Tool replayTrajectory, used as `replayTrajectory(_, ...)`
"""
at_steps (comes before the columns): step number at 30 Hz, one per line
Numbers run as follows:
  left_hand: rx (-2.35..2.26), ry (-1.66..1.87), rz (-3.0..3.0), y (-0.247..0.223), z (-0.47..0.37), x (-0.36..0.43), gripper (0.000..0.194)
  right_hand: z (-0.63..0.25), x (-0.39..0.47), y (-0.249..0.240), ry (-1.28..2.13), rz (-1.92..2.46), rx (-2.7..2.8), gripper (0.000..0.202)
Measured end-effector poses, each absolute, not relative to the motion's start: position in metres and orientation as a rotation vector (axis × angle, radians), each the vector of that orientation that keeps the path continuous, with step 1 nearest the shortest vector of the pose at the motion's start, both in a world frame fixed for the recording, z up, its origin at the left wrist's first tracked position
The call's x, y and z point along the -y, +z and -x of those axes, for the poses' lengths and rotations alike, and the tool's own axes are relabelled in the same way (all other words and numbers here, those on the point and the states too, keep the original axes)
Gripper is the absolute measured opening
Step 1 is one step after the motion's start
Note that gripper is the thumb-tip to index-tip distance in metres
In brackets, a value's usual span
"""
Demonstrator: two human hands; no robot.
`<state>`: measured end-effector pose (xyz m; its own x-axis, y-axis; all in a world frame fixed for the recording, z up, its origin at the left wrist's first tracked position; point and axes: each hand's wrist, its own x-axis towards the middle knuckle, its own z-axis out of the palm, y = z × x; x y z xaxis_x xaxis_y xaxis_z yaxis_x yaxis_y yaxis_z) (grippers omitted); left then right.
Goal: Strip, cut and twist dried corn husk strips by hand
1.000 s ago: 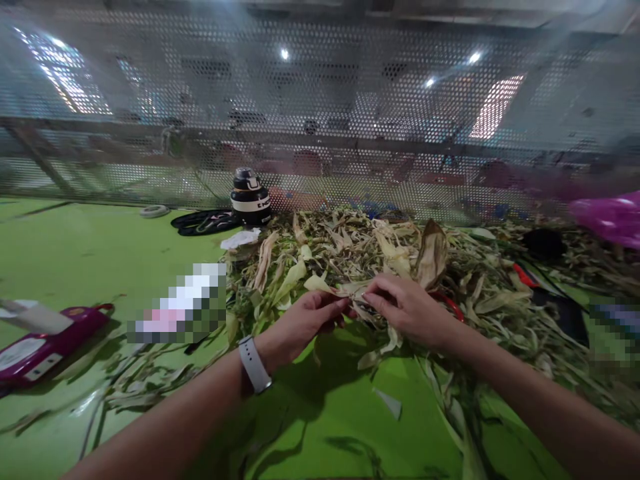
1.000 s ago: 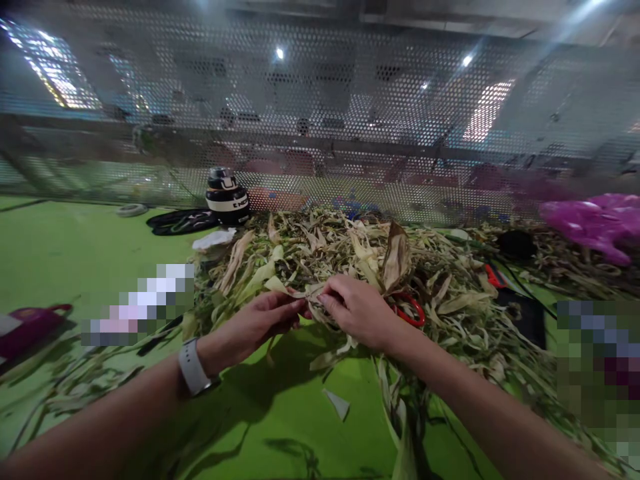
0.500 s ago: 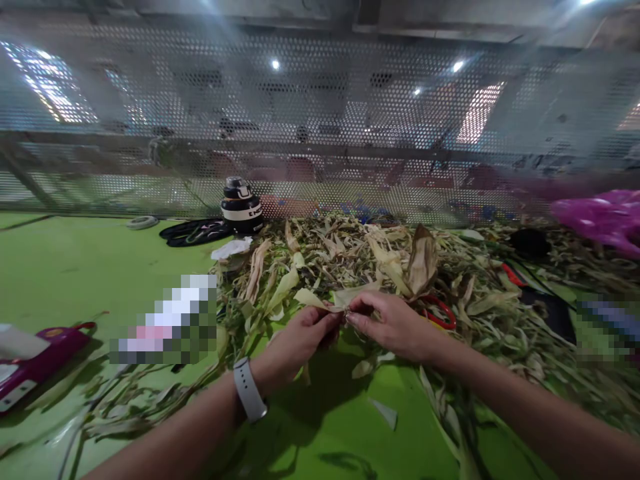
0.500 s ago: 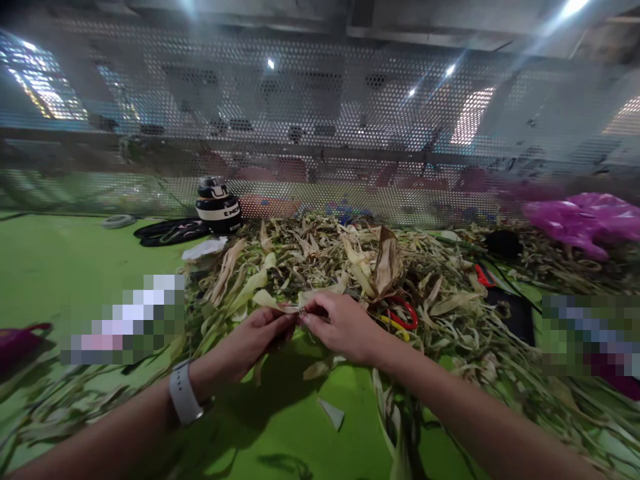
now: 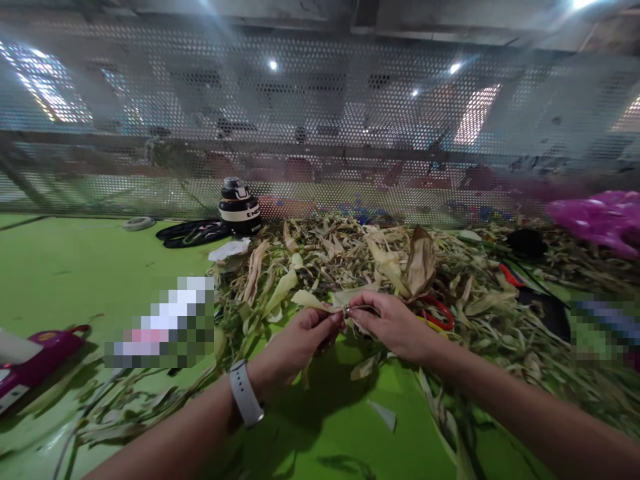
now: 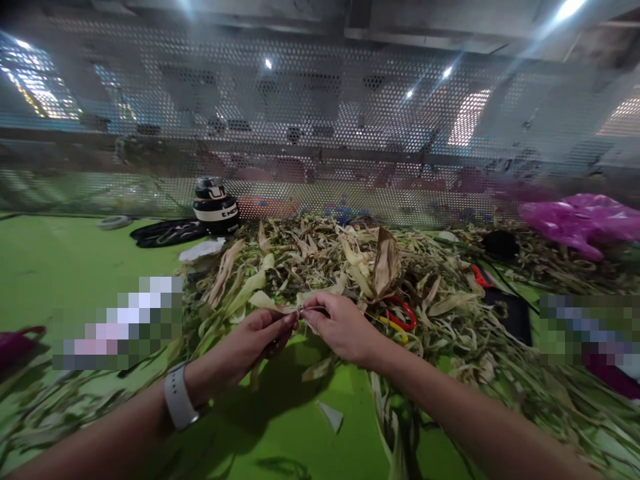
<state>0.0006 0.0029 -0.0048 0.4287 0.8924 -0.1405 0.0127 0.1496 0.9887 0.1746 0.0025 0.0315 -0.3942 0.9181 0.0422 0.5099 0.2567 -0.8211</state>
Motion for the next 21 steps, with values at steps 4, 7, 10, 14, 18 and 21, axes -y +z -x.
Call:
replayTrajectory(4,-0.892,0.773,-1.236,-0.004,0.000,-0.002,0.039,-0.172,-0.001,0.030,0.967,1.289,1.963,0.017)
replayTrajectory(7,-0.873,0.807,-1.209,0.000,-0.001,0.000,0.036,-0.173,-0.002,0.032,0.994,1.285,1.904,0.018)
replayTrajectory(10,-0.872,0.862,-1.158,0.003,-0.002,0.003,0.029,-0.176,-0.005,0.035,1.053,1.271,1.892,0.020)
replayTrajectory(14,-0.869,0.922,-1.147,0.005,-0.004,0.006,0.026,-0.178,-0.007,0.039,1.091,1.233,1.906,0.020)
replayTrajectory(18,-0.849,0.895,-1.125,0.006,-0.003,0.006,0.026,-0.175,-0.006,0.038,1.135,1.227,1.852,0.020)
replayTrajectory(21,-0.815,0.839,-1.106,0.008,-0.002,0.007,0.024,-0.174,-0.007,0.034,1.194,1.207,1.730,0.022)
